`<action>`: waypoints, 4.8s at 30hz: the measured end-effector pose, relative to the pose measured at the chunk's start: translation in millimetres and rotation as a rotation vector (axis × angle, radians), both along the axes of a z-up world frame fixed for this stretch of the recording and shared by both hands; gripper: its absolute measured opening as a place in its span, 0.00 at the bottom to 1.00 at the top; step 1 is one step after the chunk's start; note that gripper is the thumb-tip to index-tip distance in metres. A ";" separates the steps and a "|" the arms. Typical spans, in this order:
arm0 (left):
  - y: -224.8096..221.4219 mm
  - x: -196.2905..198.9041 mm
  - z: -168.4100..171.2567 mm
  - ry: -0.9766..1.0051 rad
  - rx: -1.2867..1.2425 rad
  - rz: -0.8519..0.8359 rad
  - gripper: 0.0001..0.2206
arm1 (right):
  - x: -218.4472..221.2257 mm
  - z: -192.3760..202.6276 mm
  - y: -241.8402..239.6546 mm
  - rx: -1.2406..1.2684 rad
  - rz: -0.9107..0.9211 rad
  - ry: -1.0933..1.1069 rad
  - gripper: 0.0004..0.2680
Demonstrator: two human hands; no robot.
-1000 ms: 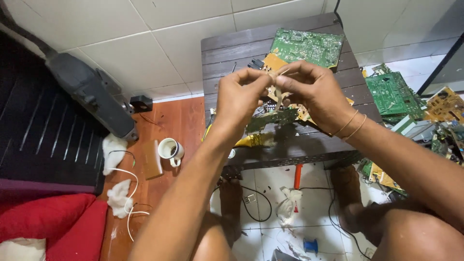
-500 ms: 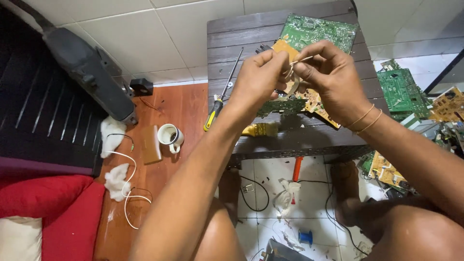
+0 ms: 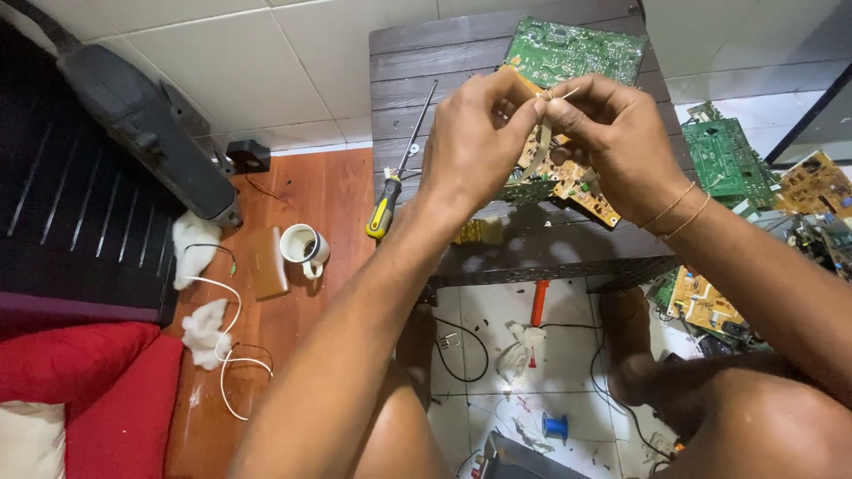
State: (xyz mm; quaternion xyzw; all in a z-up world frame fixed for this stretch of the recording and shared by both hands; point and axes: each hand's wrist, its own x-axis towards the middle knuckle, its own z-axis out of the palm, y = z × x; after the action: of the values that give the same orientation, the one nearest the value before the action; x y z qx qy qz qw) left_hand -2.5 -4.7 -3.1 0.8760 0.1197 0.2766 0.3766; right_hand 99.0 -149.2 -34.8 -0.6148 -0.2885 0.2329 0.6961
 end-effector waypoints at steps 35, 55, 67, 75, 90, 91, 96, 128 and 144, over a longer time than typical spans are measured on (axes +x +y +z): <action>5.5 -5.2 5.9 -0.042 0.319 0.019 0.07 | -1.8 7.3 -3.7 -0.127 0.108 -0.135 0.03; 75.0 5.0 -25.7 -0.244 0.116 0.257 0.04 | -26.3 33.4 -10.9 -0.051 0.088 -0.286 0.02; 39.2 -2.6 -18.4 -0.144 0.226 0.014 0.04 | -10.0 18.0 -12.8 -0.093 -0.064 -0.069 0.04; 7.1 -14.0 9.8 -0.134 0.009 -0.271 0.07 | -6.6 10.6 -12.1 -0.038 -0.033 -0.092 0.05; 14.9 -9.2 0.1 -0.122 -0.039 -0.195 0.03 | -12.0 18.8 -8.7 -0.115 0.049 -0.058 0.08; 14.9 -9.9 0.8 -0.123 -0.038 -0.196 0.03 | -11.8 17.4 -9.6 -0.114 0.049 -0.059 0.08; 11.7 -12.5 7.5 -0.028 0.080 -0.154 0.08 | -12.2 14.0 -11.1 -0.114 0.013 -0.220 0.04; 77.9 -9.5 -30.6 0.199 0.138 0.336 0.10 | -1.8 16.3 -15.8 -0.146 -0.129 -0.190 0.05; 85.6 -23.8 -27.3 0.414 0.083 0.386 0.19 | 21.3 6.9 -39.1 -0.093 -0.197 -0.110 0.04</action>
State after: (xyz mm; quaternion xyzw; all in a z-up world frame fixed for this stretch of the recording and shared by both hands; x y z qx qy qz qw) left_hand -26.3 80.9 -30.4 0.8895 0.3470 0.1632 0.2485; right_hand 120.3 -188.4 -27.9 -0.6837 -0.2532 0.1425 0.6694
